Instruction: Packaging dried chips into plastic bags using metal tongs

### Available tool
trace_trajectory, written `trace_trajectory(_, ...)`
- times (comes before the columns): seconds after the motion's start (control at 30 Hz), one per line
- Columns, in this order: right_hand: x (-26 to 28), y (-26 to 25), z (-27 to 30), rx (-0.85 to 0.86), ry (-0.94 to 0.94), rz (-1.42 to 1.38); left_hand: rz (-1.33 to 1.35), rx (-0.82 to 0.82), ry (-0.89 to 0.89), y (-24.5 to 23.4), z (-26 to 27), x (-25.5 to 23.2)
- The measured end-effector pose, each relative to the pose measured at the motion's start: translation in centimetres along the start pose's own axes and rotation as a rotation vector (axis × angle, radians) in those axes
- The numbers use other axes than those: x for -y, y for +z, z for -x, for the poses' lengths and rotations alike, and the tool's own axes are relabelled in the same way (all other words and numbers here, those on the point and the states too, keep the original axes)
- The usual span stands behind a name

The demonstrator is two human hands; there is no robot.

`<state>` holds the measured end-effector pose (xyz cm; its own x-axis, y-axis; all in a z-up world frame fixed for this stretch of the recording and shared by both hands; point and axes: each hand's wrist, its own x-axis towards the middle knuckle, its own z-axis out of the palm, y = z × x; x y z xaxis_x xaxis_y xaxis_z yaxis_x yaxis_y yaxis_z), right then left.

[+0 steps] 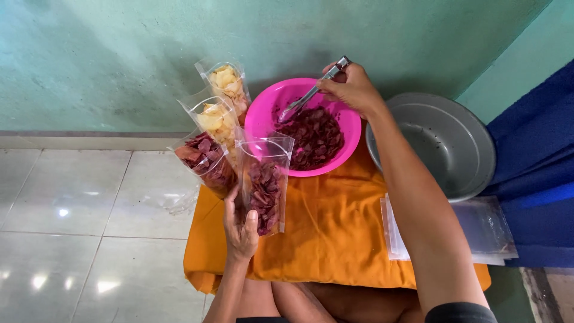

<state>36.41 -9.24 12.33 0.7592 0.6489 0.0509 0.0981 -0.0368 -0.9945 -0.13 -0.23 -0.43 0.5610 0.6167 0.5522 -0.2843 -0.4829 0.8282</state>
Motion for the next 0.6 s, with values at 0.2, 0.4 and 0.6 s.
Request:
trace_trajectory(0.2, -0.5, 1.3, -1.2, 0.27, 0.16, -0.026, 0.026, -0.027, -0.006, 0.2, -0.2, 0.1)
trace_trajectory(0.4, 0.2, 1.1, 0.7, 0.428, 0.271, -0.041, 0.025, -0.032, -0.011, 0.4, -0.3, 0.0)
trace_trajectory(0.6, -1.1, 1.7, 0.9, 0.375, 0.244, -0.027, 0.022, -0.005, -0.039, 0.1, -0.2, 0.1)
